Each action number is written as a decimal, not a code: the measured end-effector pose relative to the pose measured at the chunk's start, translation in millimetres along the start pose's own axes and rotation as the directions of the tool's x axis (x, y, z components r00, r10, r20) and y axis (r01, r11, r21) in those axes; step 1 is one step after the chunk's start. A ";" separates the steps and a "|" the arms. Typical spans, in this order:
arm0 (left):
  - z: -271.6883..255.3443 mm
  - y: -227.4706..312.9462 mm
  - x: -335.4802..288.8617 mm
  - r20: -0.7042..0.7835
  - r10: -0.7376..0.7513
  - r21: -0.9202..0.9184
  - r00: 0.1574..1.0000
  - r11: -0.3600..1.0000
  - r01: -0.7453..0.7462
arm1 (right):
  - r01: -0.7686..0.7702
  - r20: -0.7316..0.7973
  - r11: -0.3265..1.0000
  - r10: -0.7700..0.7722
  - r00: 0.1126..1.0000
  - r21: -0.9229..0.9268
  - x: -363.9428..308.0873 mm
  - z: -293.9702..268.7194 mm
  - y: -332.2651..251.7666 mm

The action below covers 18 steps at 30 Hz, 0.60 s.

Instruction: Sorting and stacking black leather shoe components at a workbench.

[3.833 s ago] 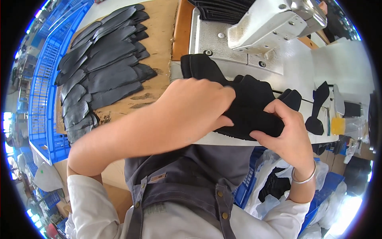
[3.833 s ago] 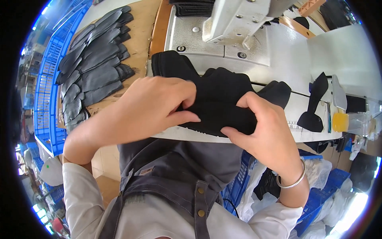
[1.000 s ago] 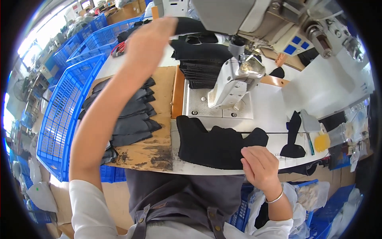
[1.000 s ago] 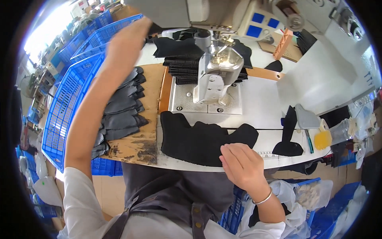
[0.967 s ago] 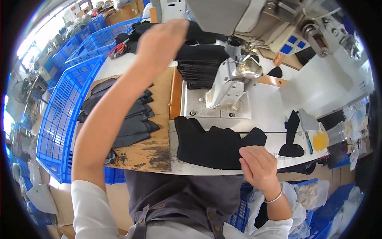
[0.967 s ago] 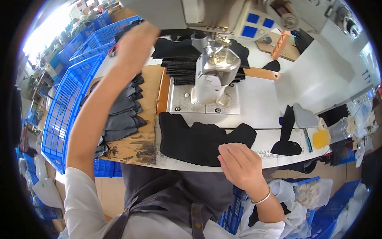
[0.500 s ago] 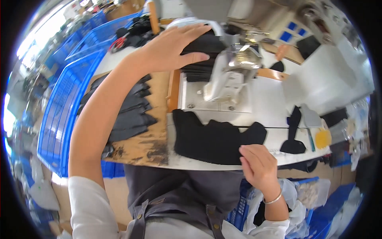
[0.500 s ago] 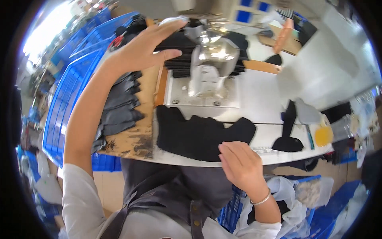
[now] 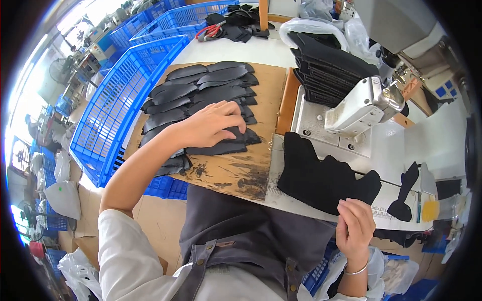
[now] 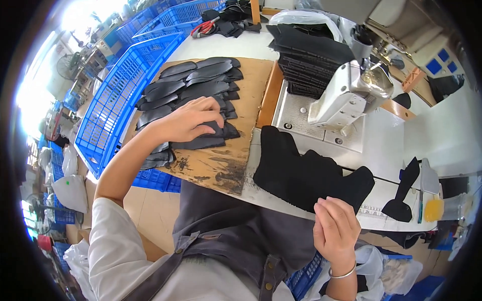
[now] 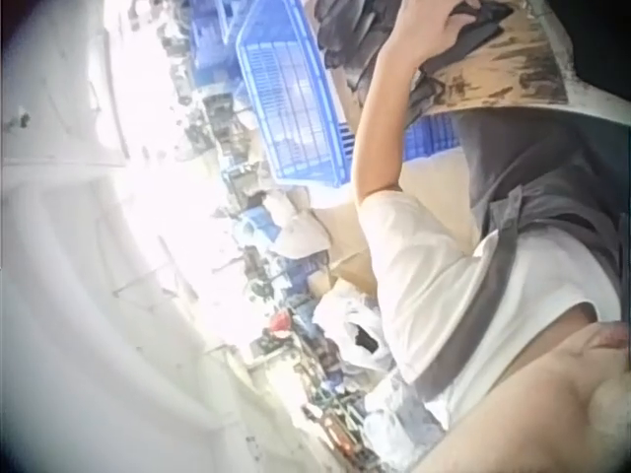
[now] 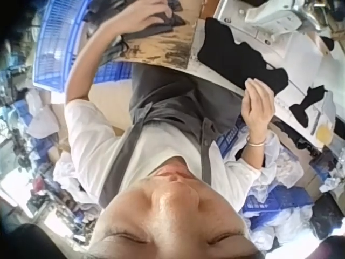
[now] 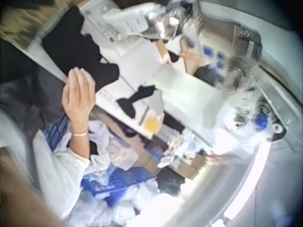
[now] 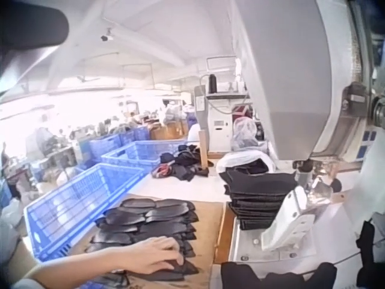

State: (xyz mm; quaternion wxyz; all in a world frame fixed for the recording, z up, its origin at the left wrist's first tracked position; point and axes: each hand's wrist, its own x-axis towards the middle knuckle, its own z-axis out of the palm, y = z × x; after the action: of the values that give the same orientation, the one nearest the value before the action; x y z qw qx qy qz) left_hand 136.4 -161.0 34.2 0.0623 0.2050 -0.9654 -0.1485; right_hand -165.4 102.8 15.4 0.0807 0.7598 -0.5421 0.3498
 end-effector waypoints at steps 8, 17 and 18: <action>2.6 -16.4 9.8 0.038 0.039 -0.031 0.999 0.999 -0.038 | -0.030 0.033 0.999 0.030 0.999 -0.019 -2.0 -0.1 -9.7; -0.1 -22.3 9.9 -0.023 0.054 -0.193 0.998 0.980 -0.057 | 0.021 0.053 0.999 -0.023 0.998 0.040 16.8 3.7 -17.7; 0.2 -20.4 7.8 -0.020 0.053 -0.191 0.998 0.980 -0.056 | 0.019 0.051 0.999 -0.021 0.998 0.042 25.9 6.2 -20.2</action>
State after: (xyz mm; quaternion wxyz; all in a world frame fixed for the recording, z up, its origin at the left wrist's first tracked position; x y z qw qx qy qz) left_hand 137.0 -182.0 28.2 0.0930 0.1725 -0.9514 -0.2374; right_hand -140.5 87.9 31.9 0.0545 0.7754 -0.5289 0.3406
